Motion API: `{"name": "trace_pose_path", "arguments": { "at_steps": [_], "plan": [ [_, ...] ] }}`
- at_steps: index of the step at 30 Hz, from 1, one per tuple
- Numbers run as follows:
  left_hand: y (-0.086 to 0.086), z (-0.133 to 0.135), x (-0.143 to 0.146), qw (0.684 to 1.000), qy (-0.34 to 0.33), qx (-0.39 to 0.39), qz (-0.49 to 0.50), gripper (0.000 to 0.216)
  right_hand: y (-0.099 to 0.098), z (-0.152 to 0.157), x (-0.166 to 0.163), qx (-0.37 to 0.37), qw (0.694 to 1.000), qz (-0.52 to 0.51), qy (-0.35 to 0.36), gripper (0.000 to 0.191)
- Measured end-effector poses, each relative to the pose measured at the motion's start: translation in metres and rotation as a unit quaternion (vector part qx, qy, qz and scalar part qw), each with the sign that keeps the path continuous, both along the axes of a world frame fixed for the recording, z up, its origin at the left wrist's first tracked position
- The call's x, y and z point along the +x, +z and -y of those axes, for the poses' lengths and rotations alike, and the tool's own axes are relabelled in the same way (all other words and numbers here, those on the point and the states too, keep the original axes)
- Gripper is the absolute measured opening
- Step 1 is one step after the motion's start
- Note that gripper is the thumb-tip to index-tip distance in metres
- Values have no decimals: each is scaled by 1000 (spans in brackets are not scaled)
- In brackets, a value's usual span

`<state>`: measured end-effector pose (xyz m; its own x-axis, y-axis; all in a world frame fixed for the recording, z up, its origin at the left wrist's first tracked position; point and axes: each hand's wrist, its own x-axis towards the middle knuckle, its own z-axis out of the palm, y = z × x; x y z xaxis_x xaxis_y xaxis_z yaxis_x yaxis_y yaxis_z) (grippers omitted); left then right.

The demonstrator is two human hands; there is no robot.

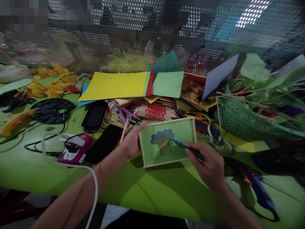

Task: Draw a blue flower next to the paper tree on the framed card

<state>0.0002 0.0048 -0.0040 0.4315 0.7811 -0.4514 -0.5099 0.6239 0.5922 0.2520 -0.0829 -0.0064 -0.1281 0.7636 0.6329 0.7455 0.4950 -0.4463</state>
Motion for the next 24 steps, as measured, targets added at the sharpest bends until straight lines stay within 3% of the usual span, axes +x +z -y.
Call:
{"name": "trace_pose_path", "arguments": {
  "at_steps": [24],
  "plan": [
    [3, 0, 1, 1000, 4, 0, -2, 41, -3, 0, 2, -5, 999, 12, 33, 20]
  ]
}}
